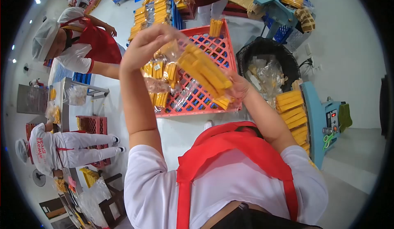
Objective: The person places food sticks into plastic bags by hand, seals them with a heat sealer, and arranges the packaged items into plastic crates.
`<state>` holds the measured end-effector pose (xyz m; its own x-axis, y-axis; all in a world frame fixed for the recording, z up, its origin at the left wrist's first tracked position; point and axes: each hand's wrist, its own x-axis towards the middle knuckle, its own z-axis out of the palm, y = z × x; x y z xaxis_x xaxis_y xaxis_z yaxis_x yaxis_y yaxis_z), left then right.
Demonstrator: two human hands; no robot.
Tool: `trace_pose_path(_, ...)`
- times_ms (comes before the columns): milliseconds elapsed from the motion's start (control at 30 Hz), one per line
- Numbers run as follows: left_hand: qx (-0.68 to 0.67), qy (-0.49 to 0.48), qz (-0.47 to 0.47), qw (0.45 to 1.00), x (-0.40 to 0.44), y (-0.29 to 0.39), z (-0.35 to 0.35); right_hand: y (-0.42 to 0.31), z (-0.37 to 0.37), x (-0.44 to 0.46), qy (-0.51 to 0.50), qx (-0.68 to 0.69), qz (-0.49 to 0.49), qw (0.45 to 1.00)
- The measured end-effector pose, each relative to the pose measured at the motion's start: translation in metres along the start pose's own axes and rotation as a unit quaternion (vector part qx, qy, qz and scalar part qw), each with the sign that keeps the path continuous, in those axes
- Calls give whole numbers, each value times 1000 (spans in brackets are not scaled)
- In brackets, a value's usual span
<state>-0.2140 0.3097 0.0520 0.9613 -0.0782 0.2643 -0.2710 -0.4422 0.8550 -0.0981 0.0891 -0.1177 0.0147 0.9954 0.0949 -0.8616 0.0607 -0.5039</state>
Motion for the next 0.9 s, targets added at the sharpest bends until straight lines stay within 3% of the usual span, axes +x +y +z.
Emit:
trace_pose_path(67, -44, 169, -9, 985, 20, 4, 21, -7, 16, -3, -115, 5, -30, 993)
trace_pose_path(100, -42, 165, -3, 985, 29, 5, 29, -12, 28, -4, -116, 1, -35, 993)
trace_pose_path(167, 6, 392, 55, 918, 40, 3, 51, -16, 49, -9, -96, 3, -108, 990)
trace_pose_path(200, 30, 414, 60, 908, 38, 4, 61, -17, 54, -11, -93, 0, -111, 989)
trace_pose_path(233, -91, 445, -48, 890, 39, 22, 84, -20, 58, -11, -44, -23, -139, 989)
trace_pose_path(300, -386, 292, -51, 874, 29, -18, 99, -26, 61, -9, 3, -53, -170, 984)
trace_pose_path(367, -516, 220, 39, 827, 33, -26, 134, -29, 63, -6, 88, -122, -236, 960)
trace_pose_path(400, -430, 270, 23, 861, 30, -9, 146, -30, 66, -9, 91, -126, -233, 960)
trace_pose_path(467, -457, 255, 35, 851, 33, -19, 153, -34, 78, -16, 161, -350, -284, 878)
trace_pose_path(567, -539, 232, 30, 809, 37, -39, 163, -40, 86, -25, 240, -313, -192, 899)
trace_pose_path(633, -609, 219, 34, 761, 39, -39, 165, -39, 89, -27, 242, -359, -218, 875)
trace_pose_path(667, -573, 218, 29, 789, 39, -40, 167, -35, 89, -30, 250, -393, -242, 851)
trace_pose_path(800, -580, 205, 21, 788, 44, -35, 170, -35, 95, -37, 289, -405, -242, 833)
trace_pose_path(867, -571, 213, 61, 790, 44, -27, 172, -33, 99, -38, 283, -507, -260, 771)
trace_pose_path(900, -573, 210, 61, 790, 43, -24, 173, -31, 97, -40, 286, -507, -262, 770)
